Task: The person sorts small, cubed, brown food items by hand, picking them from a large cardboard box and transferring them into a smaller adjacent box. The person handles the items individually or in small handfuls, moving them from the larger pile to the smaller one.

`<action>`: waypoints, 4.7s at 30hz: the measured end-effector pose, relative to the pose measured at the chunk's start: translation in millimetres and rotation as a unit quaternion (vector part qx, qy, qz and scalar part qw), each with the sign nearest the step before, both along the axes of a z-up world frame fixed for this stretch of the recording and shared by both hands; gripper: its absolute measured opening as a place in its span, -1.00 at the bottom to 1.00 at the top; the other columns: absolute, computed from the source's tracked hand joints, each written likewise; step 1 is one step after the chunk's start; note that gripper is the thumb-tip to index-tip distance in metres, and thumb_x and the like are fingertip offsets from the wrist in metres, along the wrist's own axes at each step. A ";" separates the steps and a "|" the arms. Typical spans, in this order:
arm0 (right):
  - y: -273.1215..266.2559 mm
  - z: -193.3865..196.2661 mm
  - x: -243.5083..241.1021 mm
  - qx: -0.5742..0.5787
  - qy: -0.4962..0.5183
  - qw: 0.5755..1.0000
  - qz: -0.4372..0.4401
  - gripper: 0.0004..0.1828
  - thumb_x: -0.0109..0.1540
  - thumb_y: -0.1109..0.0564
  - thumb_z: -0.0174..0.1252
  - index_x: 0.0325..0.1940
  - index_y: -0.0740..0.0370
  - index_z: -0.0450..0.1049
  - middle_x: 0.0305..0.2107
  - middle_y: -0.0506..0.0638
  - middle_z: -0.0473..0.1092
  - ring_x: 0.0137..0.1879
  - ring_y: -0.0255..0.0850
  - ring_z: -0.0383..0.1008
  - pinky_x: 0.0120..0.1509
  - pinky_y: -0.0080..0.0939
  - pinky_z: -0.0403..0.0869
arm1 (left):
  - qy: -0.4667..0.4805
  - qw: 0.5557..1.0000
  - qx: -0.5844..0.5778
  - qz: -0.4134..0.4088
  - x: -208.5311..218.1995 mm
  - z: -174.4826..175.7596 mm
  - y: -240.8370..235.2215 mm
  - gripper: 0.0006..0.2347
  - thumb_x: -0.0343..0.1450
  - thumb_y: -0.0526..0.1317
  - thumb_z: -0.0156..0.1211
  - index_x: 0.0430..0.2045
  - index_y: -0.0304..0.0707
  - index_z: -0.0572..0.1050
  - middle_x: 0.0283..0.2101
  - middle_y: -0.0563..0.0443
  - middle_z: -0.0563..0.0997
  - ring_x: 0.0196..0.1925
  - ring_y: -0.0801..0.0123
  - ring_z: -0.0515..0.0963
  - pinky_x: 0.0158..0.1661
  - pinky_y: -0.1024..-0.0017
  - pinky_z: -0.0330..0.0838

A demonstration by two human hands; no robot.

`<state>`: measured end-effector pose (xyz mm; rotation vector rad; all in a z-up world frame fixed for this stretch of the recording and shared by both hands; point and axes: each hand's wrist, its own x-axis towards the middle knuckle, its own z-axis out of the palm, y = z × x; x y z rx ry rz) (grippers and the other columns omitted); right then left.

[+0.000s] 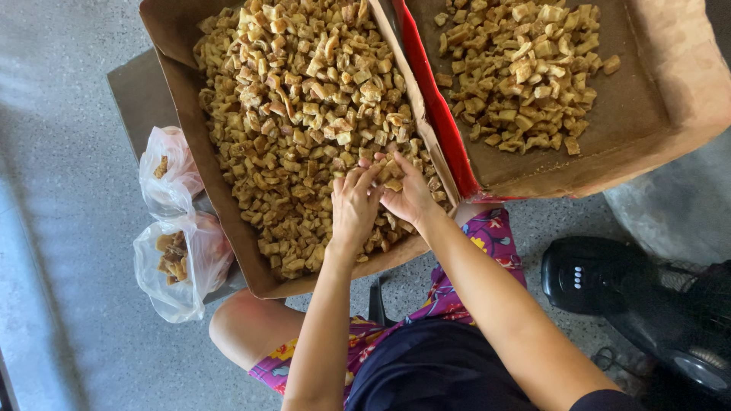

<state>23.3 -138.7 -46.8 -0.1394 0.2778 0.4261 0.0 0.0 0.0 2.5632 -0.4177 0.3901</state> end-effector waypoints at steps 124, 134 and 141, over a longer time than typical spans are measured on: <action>-8.6 11.7 -1.3 -0.060 -0.028 0.997 0.031 -0.33 0.32 -0.49 -0.18 0.22 -0.06 0.47 0.10 0.06 0.46 0.23 -0.02 0.45 0.30 0.15 0.44 | 0.359 0.912 -0.199 0.022 23.7 61.0 3.8 -0.57 0.46 -0.36 0.16 0.27 -0.22 0.28 0.01 -0.12 0.61 -0.01 0.23 0.66 0.02 0.31 0.66; -6.9 1.9 -2.5 -0.124 -0.016 0.991 0.050 -0.54 0.22 -0.22 0.32 0.04 0.08 0.50 -0.07 0.02 0.50 -0.03 -0.16 0.48 0.06 -0.11 0.51 | 0.421 0.771 -0.477 0.023 20.7 48.8 19.1 -0.65 0.48 -0.13 0.12 0.14 -0.24 0.46 -0.09 -0.05 0.68 -0.14 0.45 0.63 -0.03 0.40 0.55; -2.2 2.0 -4.2 -0.185 -0.072 0.978 0.065 -0.62 0.24 -0.09 0.41 0.05 -0.01 0.50 -0.27 -0.15 0.44 -0.16 -0.34 0.39 -0.07 -0.15 0.44 | 0.341 0.906 -0.227 0.109 24.6 36.9 13.0 -0.65 0.45 -0.03 0.26 -0.03 -0.32 0.55 -0.22 -0.08 0.71 -0.27 0.41 0.67 -0.27 0.41 0.56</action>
